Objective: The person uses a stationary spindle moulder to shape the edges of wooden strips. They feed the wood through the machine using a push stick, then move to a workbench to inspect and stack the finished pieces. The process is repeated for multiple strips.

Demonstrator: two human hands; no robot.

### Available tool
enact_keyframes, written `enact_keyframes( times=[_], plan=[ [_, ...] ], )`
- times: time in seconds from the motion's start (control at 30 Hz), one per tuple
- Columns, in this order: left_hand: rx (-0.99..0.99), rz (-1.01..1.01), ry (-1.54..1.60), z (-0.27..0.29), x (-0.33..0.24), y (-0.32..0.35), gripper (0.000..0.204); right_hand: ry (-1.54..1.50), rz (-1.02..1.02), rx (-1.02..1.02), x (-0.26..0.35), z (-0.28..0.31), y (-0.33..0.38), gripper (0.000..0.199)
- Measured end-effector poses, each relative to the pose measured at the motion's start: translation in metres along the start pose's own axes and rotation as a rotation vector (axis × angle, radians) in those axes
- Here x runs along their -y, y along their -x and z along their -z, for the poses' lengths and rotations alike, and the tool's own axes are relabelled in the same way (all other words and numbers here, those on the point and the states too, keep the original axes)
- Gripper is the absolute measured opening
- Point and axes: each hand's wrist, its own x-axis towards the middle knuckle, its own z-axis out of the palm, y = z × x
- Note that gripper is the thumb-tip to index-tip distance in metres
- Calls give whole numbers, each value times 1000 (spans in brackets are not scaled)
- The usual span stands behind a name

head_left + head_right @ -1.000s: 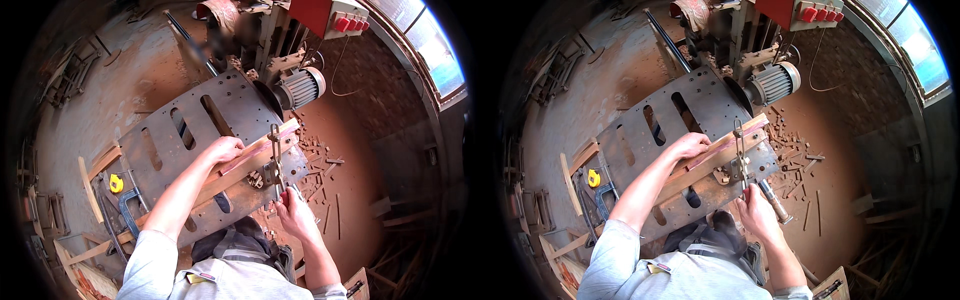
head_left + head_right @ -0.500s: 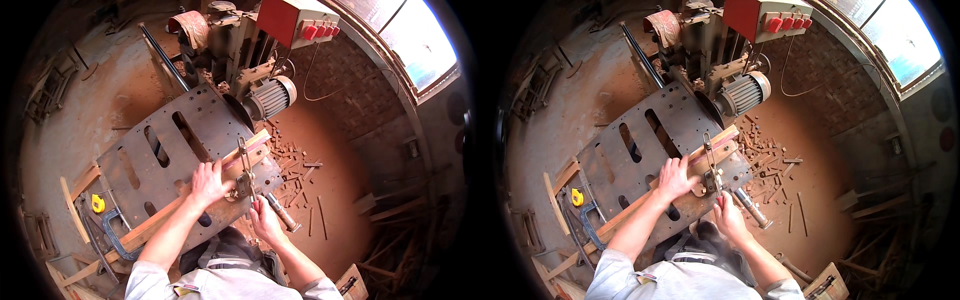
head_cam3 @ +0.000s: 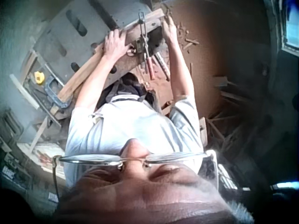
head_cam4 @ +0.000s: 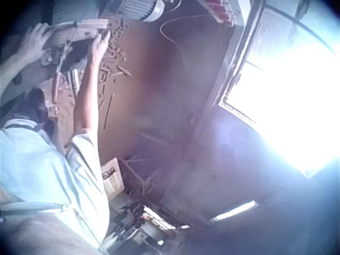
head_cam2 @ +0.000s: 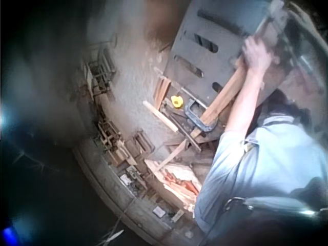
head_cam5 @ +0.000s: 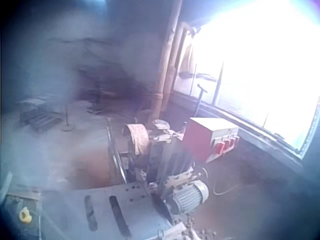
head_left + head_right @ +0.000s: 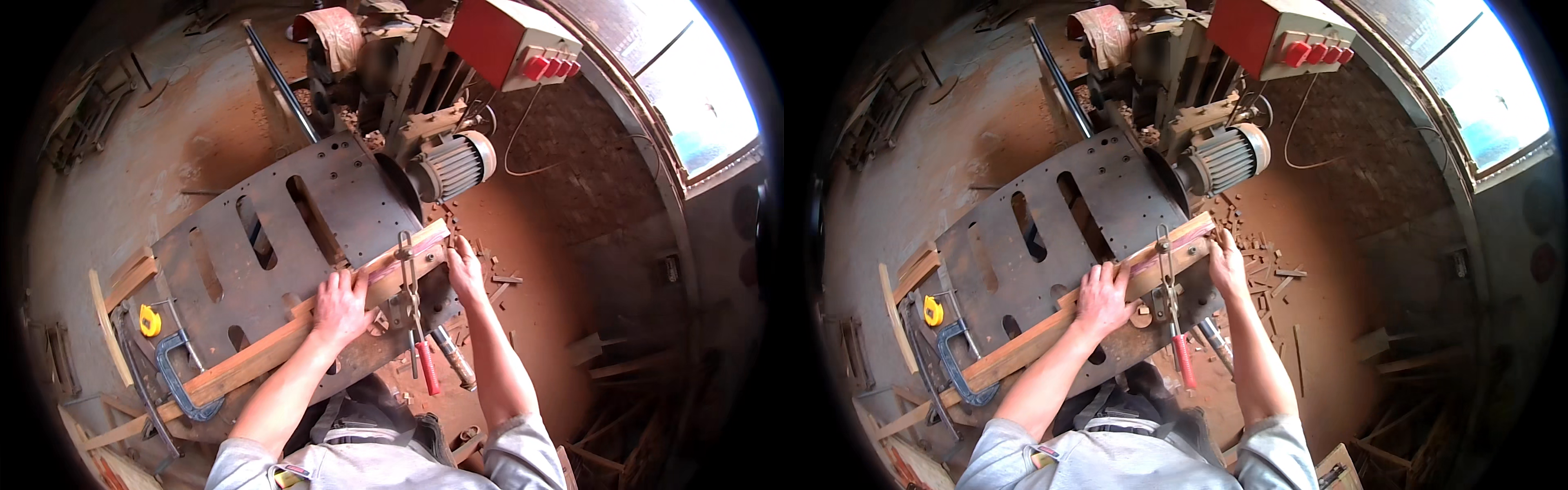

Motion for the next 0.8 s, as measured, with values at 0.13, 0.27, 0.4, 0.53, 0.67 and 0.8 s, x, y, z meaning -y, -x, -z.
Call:
enact_keyframes(
  times=[0.13,0.27,0.4,0.53,0.67,0.8],
  plan=[
    [-23,-11,2,4,2,2,80,-246,1,93,-25,-16,-19,54],
    [-60,-45,-2,3,2,5,77,-215,-12,76,-9,-13,-20,58],
    [-32,-48,-2,2,2,6,72,45,-34,101,49,5,18,69],
    [-70,-40,6,1,2,7,69,175,-13,202,101,22,142,59],
    [-125,-58,38,-2,2,8,68,342,-65,158,82,-14,215,51],
    [-176,-83,39,-2,0,8,67,-58,-347,268,39,-24,201,34]
  ],
)
